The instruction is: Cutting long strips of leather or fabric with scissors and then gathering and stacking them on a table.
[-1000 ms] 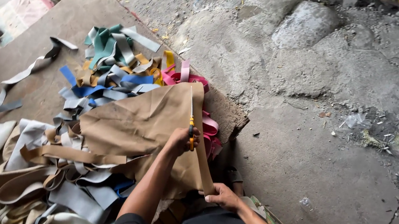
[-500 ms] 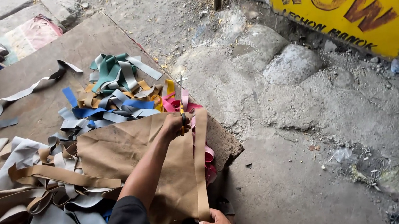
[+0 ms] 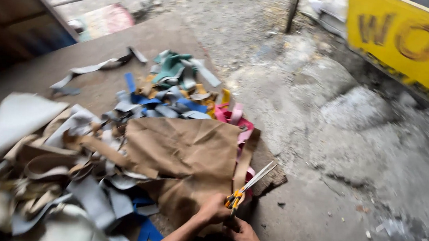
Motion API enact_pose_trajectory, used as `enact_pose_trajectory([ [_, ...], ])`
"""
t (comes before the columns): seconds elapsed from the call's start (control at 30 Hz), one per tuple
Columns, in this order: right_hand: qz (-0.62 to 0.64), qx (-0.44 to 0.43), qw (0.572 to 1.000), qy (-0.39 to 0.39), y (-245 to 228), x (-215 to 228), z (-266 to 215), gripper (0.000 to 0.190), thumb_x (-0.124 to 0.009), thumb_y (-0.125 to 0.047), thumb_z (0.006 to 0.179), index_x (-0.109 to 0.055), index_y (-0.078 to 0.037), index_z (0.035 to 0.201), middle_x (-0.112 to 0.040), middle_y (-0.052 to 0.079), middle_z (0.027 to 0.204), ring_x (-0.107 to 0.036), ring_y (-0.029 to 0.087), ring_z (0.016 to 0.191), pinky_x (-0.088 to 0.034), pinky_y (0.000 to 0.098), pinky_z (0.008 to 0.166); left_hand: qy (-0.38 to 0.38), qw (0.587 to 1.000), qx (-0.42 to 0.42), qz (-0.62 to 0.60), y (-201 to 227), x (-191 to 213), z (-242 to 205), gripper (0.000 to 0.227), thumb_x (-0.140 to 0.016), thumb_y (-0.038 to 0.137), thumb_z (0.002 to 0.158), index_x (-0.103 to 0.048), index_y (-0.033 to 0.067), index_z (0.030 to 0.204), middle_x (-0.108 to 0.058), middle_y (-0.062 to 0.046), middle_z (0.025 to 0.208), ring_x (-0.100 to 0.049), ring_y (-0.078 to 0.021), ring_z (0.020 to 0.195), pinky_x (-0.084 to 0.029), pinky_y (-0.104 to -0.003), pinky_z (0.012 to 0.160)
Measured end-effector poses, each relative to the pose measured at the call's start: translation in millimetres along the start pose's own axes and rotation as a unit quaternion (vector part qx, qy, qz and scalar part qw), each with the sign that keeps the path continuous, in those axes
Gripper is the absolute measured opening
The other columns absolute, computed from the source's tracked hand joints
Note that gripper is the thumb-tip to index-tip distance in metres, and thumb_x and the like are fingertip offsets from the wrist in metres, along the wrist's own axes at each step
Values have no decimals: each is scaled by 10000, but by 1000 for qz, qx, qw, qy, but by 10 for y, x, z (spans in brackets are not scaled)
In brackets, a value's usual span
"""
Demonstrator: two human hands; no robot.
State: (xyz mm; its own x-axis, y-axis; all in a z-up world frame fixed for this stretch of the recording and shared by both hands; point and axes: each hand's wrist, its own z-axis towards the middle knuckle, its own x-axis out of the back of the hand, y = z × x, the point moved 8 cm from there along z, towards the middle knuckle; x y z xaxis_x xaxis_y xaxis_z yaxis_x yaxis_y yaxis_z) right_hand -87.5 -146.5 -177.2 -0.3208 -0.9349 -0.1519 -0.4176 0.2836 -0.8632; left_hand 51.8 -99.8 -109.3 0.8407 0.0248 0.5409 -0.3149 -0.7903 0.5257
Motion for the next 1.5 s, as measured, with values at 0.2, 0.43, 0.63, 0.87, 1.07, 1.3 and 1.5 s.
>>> enact_pose_trajectory([
  [0.2,-66,29,997,8,-135,104,129,198,-913,-186,842,-755,-92,916,-691,-16,808,-590,85,748,-484,231,707,278,946,8,-167,-520,1155,202,422,-723,606,833,-727,210,980,-702,-3,833,-618,-152,774,-480,-370,696],
  [0.43,-79,10,996,33,-70,236,198,281,-918,-25,756,-843,-42,1026,-822,39,935,-715,130,845,-572,257,805,576,730,-97,-354,-1253,3169,-1803,279,-746,204,814,-709,148,1084,-668,32,826,-560,-52,693,-485,-233,585],
  [0.63,-34,-57,997,35,-476,-10,12,442,-831,72,799,-769,-35,1223,-783,110,1188,-740,186,937,-651,296,788,778,625,68,-17,-2069,2629,-2664,611,-682,11,847,-408,-52,1389,-657,-322,1301,-635,-563,1119,-537,-609,818],
  [0.87,58,-52,997,14,-804,-88,181,752,-842,139,720,-667,-15,1435,-697,151,1437,-700,209,1075,-595,283,867,324,812,213,-436,-2348,-301,-1677,630,-862,110,762,-659,97,1358,-802,-118,1184,-748,-253,1030,-567,-372,940],
  [1.07,57,54,995,-53,-1342,-90,480,877,-860,58,702,-564,-57,1520,-599,125,1393,-551,151,939,-470,250,774,52,948,223,-221,-1490,-976,-1987,402,-882,478,699,-681,303,1000,-686,99,849,-618,-74,796,-469,-255,747],
  [1.3,-1,141,981,-131,-2022,-225,393,870,-802,44,763,-453,-14,1558,-428,126,1659,-364,177,1543,-303,288,1253,14,970,119,-210,-1378,-1219,-2010,326,-751,382,678,-578,176,863,-624,35,844,-550,-120,754,-417,-348,645],
  [1.5,-69,98,984,-132,-1841,-176,150,941,-821,-1,754,-396,-68,1591,-355,140,1697,-355,204,1555,-296,316,1264,-40,880,151,-448,-845,-1150,-2229,338,-750,124,794,-668,73,1118,-687,-18,832,-652,-103,674,-513,-248,625],
])
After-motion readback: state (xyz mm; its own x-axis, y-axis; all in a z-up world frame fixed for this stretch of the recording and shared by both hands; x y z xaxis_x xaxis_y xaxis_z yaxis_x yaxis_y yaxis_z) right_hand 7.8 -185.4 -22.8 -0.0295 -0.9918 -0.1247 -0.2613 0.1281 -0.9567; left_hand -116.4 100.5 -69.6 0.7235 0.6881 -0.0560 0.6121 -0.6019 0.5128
